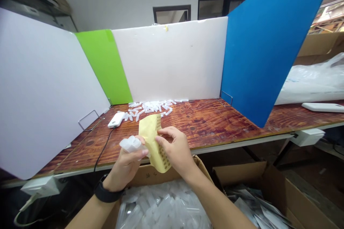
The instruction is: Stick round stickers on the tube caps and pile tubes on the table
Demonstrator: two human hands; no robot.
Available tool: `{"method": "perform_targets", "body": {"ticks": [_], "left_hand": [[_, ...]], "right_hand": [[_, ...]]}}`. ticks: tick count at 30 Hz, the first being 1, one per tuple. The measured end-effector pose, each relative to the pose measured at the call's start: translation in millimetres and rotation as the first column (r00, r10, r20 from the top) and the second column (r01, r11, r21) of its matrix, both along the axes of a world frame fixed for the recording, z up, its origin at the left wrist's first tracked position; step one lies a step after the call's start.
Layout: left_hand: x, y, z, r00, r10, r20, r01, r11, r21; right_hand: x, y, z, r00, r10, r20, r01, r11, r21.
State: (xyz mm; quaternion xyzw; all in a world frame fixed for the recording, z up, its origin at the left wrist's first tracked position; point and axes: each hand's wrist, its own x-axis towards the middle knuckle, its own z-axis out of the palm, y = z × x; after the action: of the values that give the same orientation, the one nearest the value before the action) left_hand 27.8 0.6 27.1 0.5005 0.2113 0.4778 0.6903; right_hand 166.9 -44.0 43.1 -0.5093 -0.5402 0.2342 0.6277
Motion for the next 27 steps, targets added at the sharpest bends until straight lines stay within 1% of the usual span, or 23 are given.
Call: {"method": "perform_targets", "body": {"ticks": [3,5,8,10,12,14,19,21,24,27], "left_hand": [[0,0,0.7,1.000,-0.012,0.007,0.012,1.000,0.005],[-1,0,1.7,1.000,-0.029,0.012,0.029,1.000,0.013],[-2,0,1.8,0.999,-0.050,0.017,0.050,0.999,0.023],[-3,0,0.6,0.998,-0.057,0.011,0.057,0.998,0.028],[-4,1,-1.1,0.999,-0.053,0.002,0.053,0.998,0.032],[-4,1,-2.1,0.999,-0.049,-0.002,0.049,0.998,0.033],[-4,2,-0.5,0.999,-0.041,-0.003,0.041,0.999,0.025],[-4,1,0.3,0.999,-0.042,-0.001,0.042,0.999,0.028],[-5,-1,0.9,0.999,-0.048,-0.002,0.048,0.999,0.021],[-6,-2,0.8,0.999,-0.052,-0.015,0.052,0.999,0.015]], "right_hand": [[-2,-1,2.0,0.998,-0.028,0.055,0.027,0.999,0.021],[-1,-1,1.7,0.999,-0.012,0.031,0.012,1.000,0.015],[4,2,-1.1,0.993,0.097,-0.069,-0.099,0.995,-0.030],[8,3,-3.3,0.974,0.175,-0.143,-0.187,0.980,-0.070],[9,4,-4.8,0.961,0.199,-0.193,-0.219,0.972,-0.085],[9,4,-5.2,0.964,0.180,-0.197,-0.198,0.977,-0.076],[4,1,-3.0,0.996,0.089,-0.029,-0.089,0.996,-0.005],[3,0,-2.6,0.996,0.082,-0.028,-0.082,0.997,0.002],[6,1,-3.7,0.975,0.174,-0.134,-0.181,0.982,-0.043],[11,3,-6.4,0.926,0.289,-0.245,-0.317,0.945,-0.084]]}}
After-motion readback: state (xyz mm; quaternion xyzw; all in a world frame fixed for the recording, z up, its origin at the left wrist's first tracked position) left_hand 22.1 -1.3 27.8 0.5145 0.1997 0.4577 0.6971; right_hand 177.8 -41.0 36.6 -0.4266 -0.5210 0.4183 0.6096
